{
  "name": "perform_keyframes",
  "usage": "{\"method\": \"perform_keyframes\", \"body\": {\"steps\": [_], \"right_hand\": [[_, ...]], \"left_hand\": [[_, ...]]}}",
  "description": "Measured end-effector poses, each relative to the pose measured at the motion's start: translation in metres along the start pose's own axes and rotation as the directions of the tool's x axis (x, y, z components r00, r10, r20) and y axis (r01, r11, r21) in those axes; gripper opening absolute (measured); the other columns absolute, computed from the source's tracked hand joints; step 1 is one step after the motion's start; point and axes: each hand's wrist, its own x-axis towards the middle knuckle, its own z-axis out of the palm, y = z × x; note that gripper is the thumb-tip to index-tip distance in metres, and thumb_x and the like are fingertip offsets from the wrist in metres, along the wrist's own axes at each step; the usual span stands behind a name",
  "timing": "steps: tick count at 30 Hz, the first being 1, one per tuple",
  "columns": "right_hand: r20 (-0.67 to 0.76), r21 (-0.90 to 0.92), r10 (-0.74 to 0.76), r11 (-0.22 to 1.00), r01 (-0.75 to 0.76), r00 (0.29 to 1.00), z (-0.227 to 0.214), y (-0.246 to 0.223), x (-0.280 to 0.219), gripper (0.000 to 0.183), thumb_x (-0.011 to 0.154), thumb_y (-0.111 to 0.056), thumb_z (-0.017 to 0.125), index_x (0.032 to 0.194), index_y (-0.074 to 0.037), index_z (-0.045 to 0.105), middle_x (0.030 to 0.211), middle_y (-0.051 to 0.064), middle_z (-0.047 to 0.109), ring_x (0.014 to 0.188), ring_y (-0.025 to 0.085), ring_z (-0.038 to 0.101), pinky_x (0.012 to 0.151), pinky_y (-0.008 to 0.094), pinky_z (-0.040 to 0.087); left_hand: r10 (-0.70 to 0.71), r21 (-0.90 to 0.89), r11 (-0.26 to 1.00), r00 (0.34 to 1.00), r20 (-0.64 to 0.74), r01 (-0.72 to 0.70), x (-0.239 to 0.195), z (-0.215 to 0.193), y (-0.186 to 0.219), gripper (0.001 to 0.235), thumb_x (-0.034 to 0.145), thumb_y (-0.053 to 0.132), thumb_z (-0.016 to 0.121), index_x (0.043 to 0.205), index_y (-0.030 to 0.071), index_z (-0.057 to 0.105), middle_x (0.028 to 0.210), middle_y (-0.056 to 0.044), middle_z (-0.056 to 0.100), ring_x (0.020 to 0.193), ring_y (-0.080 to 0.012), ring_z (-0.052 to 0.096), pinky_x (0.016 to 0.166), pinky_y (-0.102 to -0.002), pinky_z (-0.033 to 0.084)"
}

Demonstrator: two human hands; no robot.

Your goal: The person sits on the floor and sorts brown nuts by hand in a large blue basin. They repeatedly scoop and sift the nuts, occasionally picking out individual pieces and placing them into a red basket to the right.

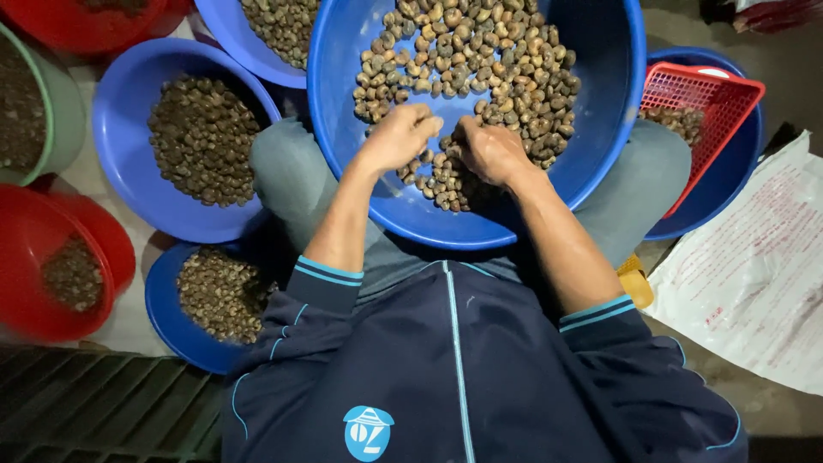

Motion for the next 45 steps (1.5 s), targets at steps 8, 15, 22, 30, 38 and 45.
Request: {"method": "perform_keyframes", "body": {"steps": [8,15,22,30,38,45], "right_hand": [[-0.283,0.852,-0.005,0.457,0.254,0.959,-0.020,-0.003,0.001,0.021,0.111,-0.022,0.055,0.106,-0.002,0.055,0.063,0.007,0.051,0.046,0.016,0.054,0.036,0.025,0.037],[-0.144,0.989,0.072,-0.018,0.145,0.987,-0.034,-0.002,-0.002,0.028,0.096,-0.029,0.055,0.106,-0.002,0.056,0.085,0.016,0.057,0.060,0.018,0.056,0.038,0.023,0.041],[-0.352,0.725,0.120,0.662,0.189,0.928,-0.009,0.002,0.004,0.030,0.108,-0.033,0.067,0.096,-0.005,0.062,0.072,0.016,0.062,0.062,0.027,0.061,0.046,0.036,0.044],[-0.123,-0.028,-0.051,0.998,0.048,0.991,0.014,-0.002,0.011,0.026,0.104,-0.036,0.058,0.124,-0.020,0.055,0.099,0.017,0.073,0.094,0.043,0.072,0.083,0.056,0.055],[-0.117,-0.356,-0.164,0.928,0.113,0.979,0.062,0.023,0.038,0.026,0.101,-0.023,0.044,0.125,-0.017,0.054,0.088,0.013,0.077,0.087,0.044,0.075,0.084,0.068,0.051],[-0.145,-0.125,-0.117,0.987,0.100,0.982,0.025,0.001,0.017,0.034,0.098,-0.038,0.055,0.118,-0.011,0.052,0.083,0.019,0.072,0.083,0.047,0.072,0.073,0.064,0.055]], "left_hand": [[-0.260,0.697,0.714,0.949,0.176,0.066,-0.001,0.013,-0.035,0.041,0.108,0.018,0.049,0.139,-0.009,0.050,0.090,-0.023,0.073,0.072,-0.0336,0.071,0.062,-0.053,0.058],[-0.369,0.793,0.603,0.913,0.173,0.093,0.003,0.019,-0.048,0.047,0.107,0.022,0.050,0.144,-0.007,0.048,0.088,-0.021,0.075,0.075,-0.0322,0.073,0.065,-0.054,0.061],[-0.357,0.781,0.619,0.916,0.185,0.083,-0.001,0.020,-0.019,0.050,0.107,0.022,0.052,0.144,-0.009,0.046,0.088,-0.024,0.074,0.077,-0.0371,0.073,0.066,-0.058,0.061],[-0.329,0.790,0.611,0.924,0.196,0.050,0.009,0.024,-0.042,0.048,0.106,0.017,0.050,0.144,-0.011,0.044,0.084,-0.023,0.073,0.071,-0.0338,0.072,0.063,-0.053,0.061],[-0.097,0.364,0.930,0.987,0.125,0.046,-0.009,-0.003,0.008,0.032,0.105,0.014,0.052,0.120,-0.013,0.052,0.079,-0.024,0.067,0.065,-0.0321,0.067,0.057,-0.051,0.054],[-0.016,-0.203,0.978,0.980,0.197,0.056,-0.018,-0.010,0.048,0.034,0.102,0.033,0.061,0.104,0.000,0.053,0.061,-0.003,0.053,0.045,-0.0102,0.045,0.042,-0.025,0.039]]}}
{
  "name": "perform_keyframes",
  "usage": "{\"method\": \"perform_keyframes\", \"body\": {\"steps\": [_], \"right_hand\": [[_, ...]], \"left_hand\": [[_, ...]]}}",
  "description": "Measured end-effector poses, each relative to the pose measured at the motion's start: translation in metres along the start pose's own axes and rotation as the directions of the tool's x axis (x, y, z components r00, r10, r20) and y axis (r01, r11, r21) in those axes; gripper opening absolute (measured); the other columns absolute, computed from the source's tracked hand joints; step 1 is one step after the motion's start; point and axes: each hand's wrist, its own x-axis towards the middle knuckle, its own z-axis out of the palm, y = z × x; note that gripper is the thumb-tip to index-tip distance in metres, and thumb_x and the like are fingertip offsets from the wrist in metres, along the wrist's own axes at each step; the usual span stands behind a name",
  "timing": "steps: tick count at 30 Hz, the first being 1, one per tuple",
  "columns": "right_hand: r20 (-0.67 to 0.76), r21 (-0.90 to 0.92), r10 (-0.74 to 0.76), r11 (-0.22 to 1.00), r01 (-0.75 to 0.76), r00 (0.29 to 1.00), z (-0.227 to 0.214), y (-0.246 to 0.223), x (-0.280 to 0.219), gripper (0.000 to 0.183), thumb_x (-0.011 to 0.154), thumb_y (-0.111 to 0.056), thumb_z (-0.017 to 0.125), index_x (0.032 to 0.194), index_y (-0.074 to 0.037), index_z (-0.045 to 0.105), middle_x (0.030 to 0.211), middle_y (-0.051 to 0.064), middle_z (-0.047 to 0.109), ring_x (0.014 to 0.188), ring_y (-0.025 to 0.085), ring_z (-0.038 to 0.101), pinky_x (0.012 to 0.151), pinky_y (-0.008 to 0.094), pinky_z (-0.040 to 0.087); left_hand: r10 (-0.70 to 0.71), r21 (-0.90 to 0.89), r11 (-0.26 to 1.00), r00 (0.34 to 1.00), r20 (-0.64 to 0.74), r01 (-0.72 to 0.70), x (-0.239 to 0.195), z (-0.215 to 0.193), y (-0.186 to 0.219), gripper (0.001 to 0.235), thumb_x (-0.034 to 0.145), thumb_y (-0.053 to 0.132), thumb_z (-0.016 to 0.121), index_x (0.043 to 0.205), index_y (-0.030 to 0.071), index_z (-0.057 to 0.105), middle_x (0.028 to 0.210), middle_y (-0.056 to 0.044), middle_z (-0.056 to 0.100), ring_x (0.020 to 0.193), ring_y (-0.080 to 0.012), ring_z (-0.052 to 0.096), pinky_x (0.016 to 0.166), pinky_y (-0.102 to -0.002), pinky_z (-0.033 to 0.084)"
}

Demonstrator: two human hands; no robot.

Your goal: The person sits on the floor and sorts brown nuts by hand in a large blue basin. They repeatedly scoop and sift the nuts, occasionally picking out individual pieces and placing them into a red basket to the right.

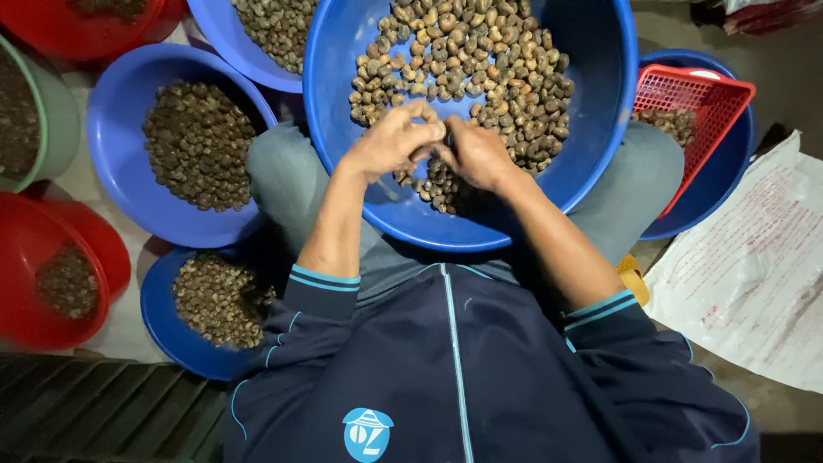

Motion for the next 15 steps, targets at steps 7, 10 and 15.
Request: {"method": "perform_keyframes", "body": {"steps": [7,10,15], "right_hand": [[0.066,0.989,0.134,0.120,-0.082,0.989,-0.045,-0.043,-0.011,0.026,0.104,-0.031,0.061,0.113,-0.007,0.055,0.059,0.005,0.050,0.045,0.012,0.047,0.035,0.020,0.031],[0.180,0.983,0.137,-0.047,-0.175,0.974,-0.057,-0.065,-0.012,0.026,0.097,-0.036,0.060,0.103,-0.011,0.056,0.061,0.006,0.053,0.045,0.014,0.048,0.034,0.022,0.032],[0.430,0.894,0.061,-0.170,-0.416,0.901,-0.052,-0.083,0.008,0.034,0.086,-0.050,0.051,0.088,-0.017,0.046,0.063,0.006,0.054,0.043,0.019,0.048,0.035,0.030,0.028]], "left_hand": [[0.221,-0.265,0.929,0.961,-0.165,-0.259,0.008,-0.011,-0.015,0.023,0.099,0.028,0.060,0.100,0.006,0.057,0.064,-0.013,0.055,0.051,-0.0157,0.053,0.042,-0.026,0.041],[0.241,-0.274,0.911,0.937,-0.253,-0.308,0.013,-0.008,-0.022,0.024,0.098,0.029,0.061,0.100,0.006,0.056,0.068,-0.015,0.059,0.057,-0.0168,0.056,0.043,-0.026,0.043],[0.251,-0.362,0.860,0.915,-0.315,-0.361,0.016,0.001,-0.023,0.024,0.095,0.027,0.064,0.101,0.005,0.056,0.074,-0.019,0.064,0.064,-0.0191,0.062,0.045,-0.025,0.047]]}}
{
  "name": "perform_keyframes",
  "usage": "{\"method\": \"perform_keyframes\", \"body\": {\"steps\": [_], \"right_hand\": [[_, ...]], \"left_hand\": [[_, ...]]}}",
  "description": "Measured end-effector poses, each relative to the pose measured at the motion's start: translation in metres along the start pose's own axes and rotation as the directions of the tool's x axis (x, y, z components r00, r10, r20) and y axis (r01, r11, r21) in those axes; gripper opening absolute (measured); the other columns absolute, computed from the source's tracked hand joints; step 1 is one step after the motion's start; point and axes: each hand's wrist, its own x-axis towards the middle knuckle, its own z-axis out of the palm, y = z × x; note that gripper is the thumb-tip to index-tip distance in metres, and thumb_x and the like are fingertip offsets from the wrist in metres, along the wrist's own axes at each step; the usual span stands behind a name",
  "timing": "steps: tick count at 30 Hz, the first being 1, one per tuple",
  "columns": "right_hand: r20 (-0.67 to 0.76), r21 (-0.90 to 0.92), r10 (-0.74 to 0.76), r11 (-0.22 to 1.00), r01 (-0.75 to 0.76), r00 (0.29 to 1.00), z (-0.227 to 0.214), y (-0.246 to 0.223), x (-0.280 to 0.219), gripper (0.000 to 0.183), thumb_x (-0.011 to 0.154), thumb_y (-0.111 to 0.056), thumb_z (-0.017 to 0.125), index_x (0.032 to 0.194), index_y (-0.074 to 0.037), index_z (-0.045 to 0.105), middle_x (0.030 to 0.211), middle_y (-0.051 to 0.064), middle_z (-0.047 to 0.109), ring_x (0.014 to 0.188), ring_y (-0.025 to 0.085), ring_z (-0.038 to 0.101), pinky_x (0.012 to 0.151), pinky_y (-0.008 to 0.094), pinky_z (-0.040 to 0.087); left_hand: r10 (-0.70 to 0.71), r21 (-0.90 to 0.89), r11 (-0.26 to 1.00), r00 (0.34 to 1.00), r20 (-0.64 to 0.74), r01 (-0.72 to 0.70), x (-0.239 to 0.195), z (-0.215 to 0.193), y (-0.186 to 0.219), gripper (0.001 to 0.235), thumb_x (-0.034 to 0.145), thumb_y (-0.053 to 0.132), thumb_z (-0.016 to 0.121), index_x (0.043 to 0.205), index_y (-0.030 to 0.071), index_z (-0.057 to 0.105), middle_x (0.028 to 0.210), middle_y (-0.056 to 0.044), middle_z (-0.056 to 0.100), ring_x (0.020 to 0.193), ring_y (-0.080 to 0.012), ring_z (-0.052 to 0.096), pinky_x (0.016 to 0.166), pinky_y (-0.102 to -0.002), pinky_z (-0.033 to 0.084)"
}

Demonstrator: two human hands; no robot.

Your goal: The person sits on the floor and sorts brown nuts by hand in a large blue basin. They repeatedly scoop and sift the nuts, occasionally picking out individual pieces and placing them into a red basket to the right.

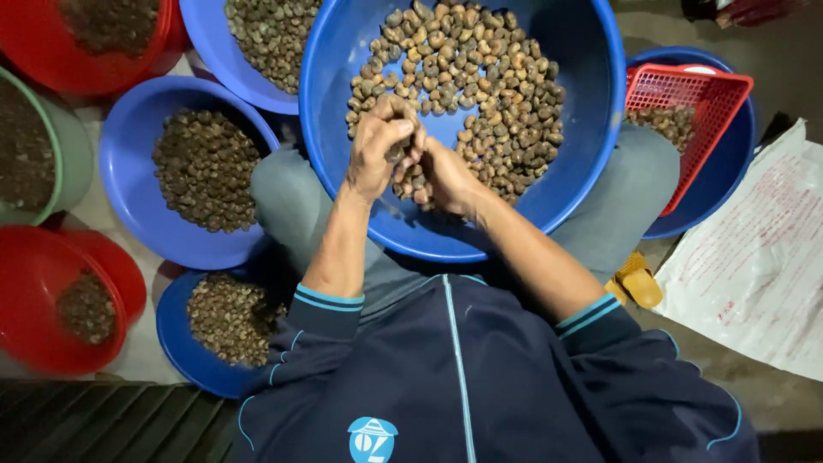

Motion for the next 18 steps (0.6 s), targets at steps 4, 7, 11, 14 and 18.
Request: {"method": "perform_keyframes", "body": {"steps": [4,7,11,14,18], "right_hand": [[-0.051,0.186,-0.162,0.968,0.168,0.986,0.031,-0.017,-0.019,0.034,0.091,-0.048,0.049,0.085,-0.015,0.041,0.079,0.007,0.048,0.062,0.023,0.057,0.043,0.022,0.036],[-0.072,0.269,-0.162,0.947,0.176,0.984,0.037,-0.014,-0.026,0.044,0.095,-0.056,0.049,0.084,-0.013,0.046,0.079,0.010,0.056,0.064,0.022,0.061,0.044,0.023,0.043],[-0.154,0.327,-0.122,0.930,0.167,0.981,0.039,-0.019,-0.033,0.038,0.098,-0.048,0.052,0.084,-0.013,0.049,0.081,0.008,0.059,0.073,0.023,0.069,0.047,0.024,0.056],[-0.149,0.361,-0.096,0.921,0.144,0.984,0.025,-0.008,-0.020,0.037,0.097,-0.048,0.053,0.081,-0.016,0.047,0.079,0.008,0.062,0.073,0.023,0.071,0.049,0.024,0.059],[-0.129,0.376,-0.113,0.914,0.154,0.985,0.012,0.003,-0.004,0.039,0.098,-0.051,0.052,0.090,-0.013,0.050,0.084,0.007,0.063,0.074,0.020,0.071,0.047,0.024,0.061]], "left_hand": [[0.032,-0.006,0.999,0.999,0.034,-0.032,-0.001,0.002,-0.003,0.021,0.092,0.022,0.064,0.099,0.003,0.059,0.073,-0.020,0.066,0.062,-0.0191,0.063,0.042,-0.026,0.046],[0.044,0.059,0.997,0.997,0.063,-0.047,-0.003,0.011,0.007,0.023,0.088,0.022,0.066,0.100,0.003,0.063,0.074,-0.018,0.066,0.065,-0.0178,0.063,0.047,-0.026,0.047],[0.065,0.162,0.984,0.995,0.081,-0.077,-0.005,0.017,0.011,0.020,0.090,0.021,0.067,0.097,0.003,0.069,0.068,-0.013,0.062,0.064,-0.0182,0.065,0.049,-0.023,0.047],[0.035,0.177,0.983,0.998,0.043,-0.042,-0.007,0.019,0.014,0.023,0.093,0.026,0.067,0.098,0.004,0.074,0.064,-0.012,0.062,0.054,-0.0118,0.060,0.045,-0.022,0.048],[0.047,0.144,0.989,0.999,-0.014,-0.044,-0.003,0.017,0.009,0.028,0.092,0.029,0.068,0.097,0.002,0.075,0.059,-0.012,0.061,0.055,-0.0109,0.060,0.047,-0.022,0.049]]}}
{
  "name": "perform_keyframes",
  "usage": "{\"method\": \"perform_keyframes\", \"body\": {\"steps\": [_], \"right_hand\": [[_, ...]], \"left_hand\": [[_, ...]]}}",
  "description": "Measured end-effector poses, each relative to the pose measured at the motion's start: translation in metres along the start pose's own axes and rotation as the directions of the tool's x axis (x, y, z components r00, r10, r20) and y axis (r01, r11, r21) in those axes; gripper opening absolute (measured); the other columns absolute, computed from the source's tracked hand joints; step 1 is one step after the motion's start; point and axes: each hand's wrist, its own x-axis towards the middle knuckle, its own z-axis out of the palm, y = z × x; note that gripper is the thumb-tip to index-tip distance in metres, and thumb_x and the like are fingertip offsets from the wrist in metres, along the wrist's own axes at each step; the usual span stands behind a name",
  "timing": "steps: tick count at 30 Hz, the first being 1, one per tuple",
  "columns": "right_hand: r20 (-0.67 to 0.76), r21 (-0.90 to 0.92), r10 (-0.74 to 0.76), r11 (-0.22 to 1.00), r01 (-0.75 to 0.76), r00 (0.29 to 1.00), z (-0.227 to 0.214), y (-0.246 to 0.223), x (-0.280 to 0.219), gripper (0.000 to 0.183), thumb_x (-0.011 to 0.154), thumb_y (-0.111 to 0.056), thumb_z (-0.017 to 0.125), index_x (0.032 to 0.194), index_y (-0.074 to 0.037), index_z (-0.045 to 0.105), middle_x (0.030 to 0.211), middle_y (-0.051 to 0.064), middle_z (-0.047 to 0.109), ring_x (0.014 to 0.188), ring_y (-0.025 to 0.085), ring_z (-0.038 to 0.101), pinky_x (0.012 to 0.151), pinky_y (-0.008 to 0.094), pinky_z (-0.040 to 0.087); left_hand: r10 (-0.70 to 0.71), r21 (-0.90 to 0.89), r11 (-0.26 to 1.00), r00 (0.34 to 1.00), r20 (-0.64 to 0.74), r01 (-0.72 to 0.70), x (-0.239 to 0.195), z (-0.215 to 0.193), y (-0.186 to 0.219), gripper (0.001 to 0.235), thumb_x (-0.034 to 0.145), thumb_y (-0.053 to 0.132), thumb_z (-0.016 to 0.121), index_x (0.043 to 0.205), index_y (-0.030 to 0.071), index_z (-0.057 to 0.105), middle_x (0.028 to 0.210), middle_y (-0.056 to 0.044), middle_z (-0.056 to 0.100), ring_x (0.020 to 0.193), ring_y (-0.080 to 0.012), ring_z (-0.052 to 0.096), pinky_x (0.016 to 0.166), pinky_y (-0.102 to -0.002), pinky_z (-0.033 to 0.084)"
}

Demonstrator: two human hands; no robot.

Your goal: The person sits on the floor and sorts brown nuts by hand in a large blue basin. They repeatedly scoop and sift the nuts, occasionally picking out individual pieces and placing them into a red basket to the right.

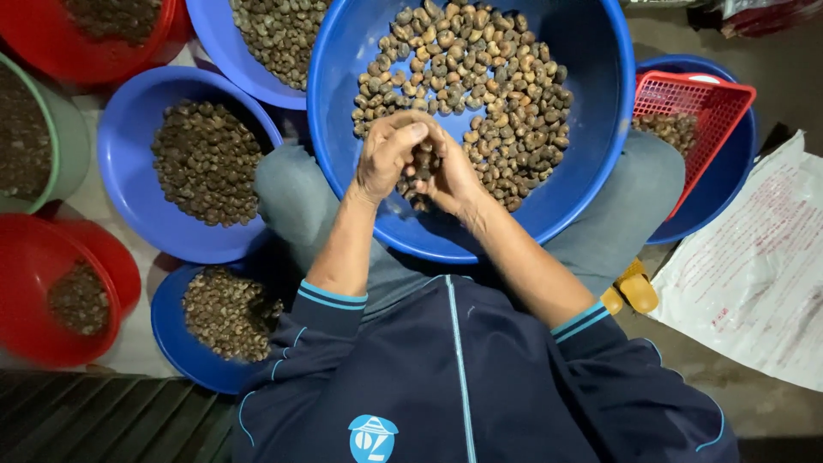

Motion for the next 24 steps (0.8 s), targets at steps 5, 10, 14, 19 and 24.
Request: {"method": "perform_keyframes", "body": {"steps": [5,10,14,19,24], "right_hand": [[0.016,-0.017,-0.071,0.997,0.071,0.997,-0.022,-0.005,0.005,0.040,0.093,-0.051,0.066,0.091,-0.011,0.062,0.074,0.005,0.057,0.059,0.016,0.062,0.037,0.018,0.045],[0.110,0.057,-0.338,0.941,0.333,0.935,-0.033,-0.079,-0.070,0.030,0.096,-0.037,0.066,0.086,-0.008,0.065,0.061,-0.002,0.054,0.043,0.005,0.040,0.031,0.019,0.024],[-0.089,0.066,-0.561,0.821,0.567,0.823,-0.088,-0.129,-0.120,0.026,0.099,-0.037,0.060,0.096,-0.011,0.064,0.073,-0.001,0.053,0.051,0.004,0.044,0.035,0.015,0.021],[-0.193,0.096,-0.633,0.748,0.657,0.749,-0.206,-0.153,-0.161,0.031,0.092,-0.049,0.071,0.101,-0.019,0.068,0.082,-0.005,0.054,0.064,0.002,0.045,0.048,0.014,0.029],[-0.505,0.164,-0.616,0.620,0.767,0.605,-0.311,-0.125,-0.134,0.026,0.094,-0.037,0.068,0.088,-0.012,0.064,0.080,0.001,0.061,0.063,0.007,0.052,0.048,0.017,0.029]], "left_hand": [[0.021,-0.030,0.999,0.973,-0.232,-0.029,0.008,-0.022,-0.005,0.026,0.096,0.030,0.067,0.092,0.006,0.074,0.076,-0.014,0.072,0.072,-0.0188,0.072,0.060,-0.028,0.059],[-0.095,0.203,0.957,0.887,-0.451,0.206,0.010,-0.028,-0.006,0.016,0.096,0.012,0.062,0.107,0.004,0.071,0.081,-0.008,0.071,0.067,-0.0132,0.066,0.052,-0.024,0.056],[-0.082,0.700,0.600,0.900,-0.428,0.387,0.010,-0.033,-0.029,0.028,0.101,0.013,0.056,0.128,0.010,0.063,0.088,0.000,0.069,0.051,-0.0048,0.048,0.037,-0.022,0.038],[-0.114,0.910,0.337,0.970,-0.216,0.242,0.014,-0.034,-0.054,0.053,0.095,0.000,0.058,0.146,0.002,0.046,0.150,-0.018,0.047,0.116,-0.0347,0.064,0.097,-0.045,0.057],[-0.106,0.907,0.400,0.989,-0.100,0.135,0.003,-0.035,-0.050,0.041,0.095,0.000,0.061,0.136,0.003,0.060,0.115,-0.014,0.069,0.096,-0.0269,0.072,0.084,-0.041,0.062]]}}
